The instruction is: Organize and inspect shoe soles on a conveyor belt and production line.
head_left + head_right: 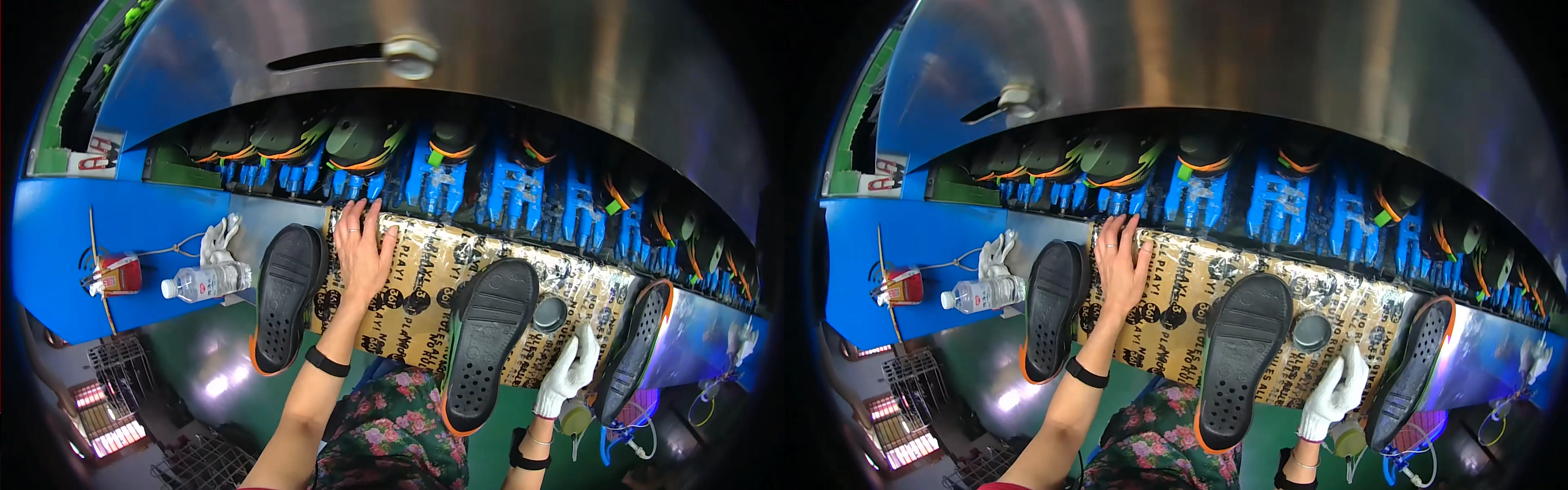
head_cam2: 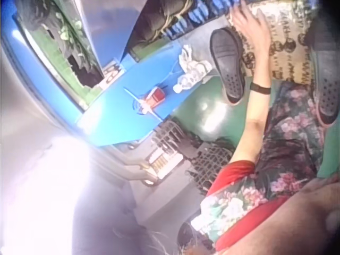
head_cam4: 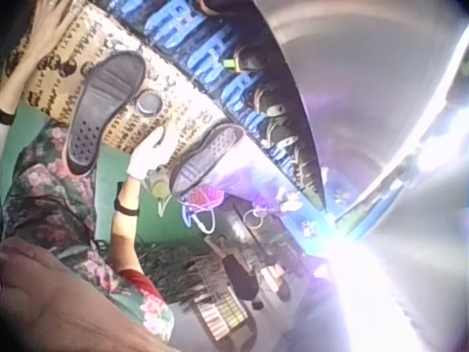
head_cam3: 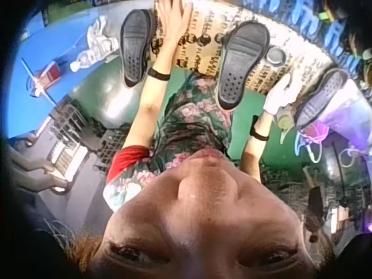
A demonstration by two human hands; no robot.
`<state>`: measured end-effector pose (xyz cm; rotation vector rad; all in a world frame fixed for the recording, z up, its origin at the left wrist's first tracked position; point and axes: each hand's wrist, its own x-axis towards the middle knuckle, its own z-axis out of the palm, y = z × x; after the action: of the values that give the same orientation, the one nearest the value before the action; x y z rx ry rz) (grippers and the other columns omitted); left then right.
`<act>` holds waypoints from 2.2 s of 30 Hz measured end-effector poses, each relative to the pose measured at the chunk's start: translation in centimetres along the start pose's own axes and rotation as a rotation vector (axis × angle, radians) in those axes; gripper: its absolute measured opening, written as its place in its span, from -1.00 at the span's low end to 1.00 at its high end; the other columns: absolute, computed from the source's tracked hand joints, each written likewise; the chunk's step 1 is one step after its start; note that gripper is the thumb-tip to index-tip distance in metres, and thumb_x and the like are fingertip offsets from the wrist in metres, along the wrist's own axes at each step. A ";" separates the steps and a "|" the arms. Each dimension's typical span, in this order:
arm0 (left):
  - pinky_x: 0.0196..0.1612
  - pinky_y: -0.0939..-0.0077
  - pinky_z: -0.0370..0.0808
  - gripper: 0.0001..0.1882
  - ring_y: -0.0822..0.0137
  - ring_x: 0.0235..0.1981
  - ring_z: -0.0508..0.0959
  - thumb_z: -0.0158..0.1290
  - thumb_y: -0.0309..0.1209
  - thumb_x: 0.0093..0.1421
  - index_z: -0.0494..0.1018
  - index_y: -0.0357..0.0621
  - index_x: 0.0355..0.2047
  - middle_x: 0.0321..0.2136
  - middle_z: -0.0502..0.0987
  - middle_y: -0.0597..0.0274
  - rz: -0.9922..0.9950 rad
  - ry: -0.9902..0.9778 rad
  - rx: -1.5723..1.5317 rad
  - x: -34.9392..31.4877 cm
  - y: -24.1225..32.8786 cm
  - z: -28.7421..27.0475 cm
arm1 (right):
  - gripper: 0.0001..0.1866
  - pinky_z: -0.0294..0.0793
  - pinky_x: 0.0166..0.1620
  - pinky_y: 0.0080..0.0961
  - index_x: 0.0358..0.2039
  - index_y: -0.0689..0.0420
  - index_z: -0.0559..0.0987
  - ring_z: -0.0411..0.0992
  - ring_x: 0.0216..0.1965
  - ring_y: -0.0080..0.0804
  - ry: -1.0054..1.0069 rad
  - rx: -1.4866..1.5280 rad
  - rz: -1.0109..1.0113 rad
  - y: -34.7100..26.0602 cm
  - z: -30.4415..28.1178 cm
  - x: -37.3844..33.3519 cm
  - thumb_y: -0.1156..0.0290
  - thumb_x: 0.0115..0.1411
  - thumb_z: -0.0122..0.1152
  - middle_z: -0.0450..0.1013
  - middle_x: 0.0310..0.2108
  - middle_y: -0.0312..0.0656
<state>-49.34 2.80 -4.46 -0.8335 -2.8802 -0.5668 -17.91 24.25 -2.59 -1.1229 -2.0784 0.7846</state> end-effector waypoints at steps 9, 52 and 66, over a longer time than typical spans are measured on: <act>0.32 -0.01 0.03 -0.47 -0.05 0.31 0.14 -0.04 -0.11 0.34 0.33 -0.10 0.22 0.20 0.26 -0.01 -0.005 0.015 -0.036 0.0 0.0 0.0 | -0.73 0.44 0.05 -0.40 0.00 0.35 0.54 0.48 -0.09 -0.27 -0.005 -0.118 -0.047 -0.5 0.4 -0.1 0.62 0.30 0.08 0.50 -0.09 -0.03; 0.30 0.00 0.09 -0.46 -0.05 0.28 0.18 0.02 -0.10 0.28 0.37 -0.16 0.16 0.15 0.31 -0.04 -0.021 0.073 -0.073 -0.1 -0.4 -0.4 | -0.69 0.35 0.19 -0.37 0.06 0.34 0.51 0.45 0.03 -0.28 -0.102 -0.158 -0.110 0.2 0.9 -0.3 0.59 0.31 0.09 0.50 0.01 -0.01; 0.30 0.05 0.12 -0.51 -0.01 0.26 0.23 0.00 -0.11 0.29 0.42 -0.14 0.11 0.12 0.37 0.00 0.013 0.149 -0.045 -0.7 0.5 0.3 | -0.57 0.39 0.19 -0.34 0.20 0.34 0.38 0.44 0.09 -0.19 -0.005 0.155 0.051 1.2 0.3 -0.8 0.55 0.33 0.07 0.42 0.11 0.05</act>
<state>-48.51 2.96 -4.75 -0.7802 -2.7345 -0.6654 -17.15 24.06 -3.88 -1.0925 -1.9630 0.9565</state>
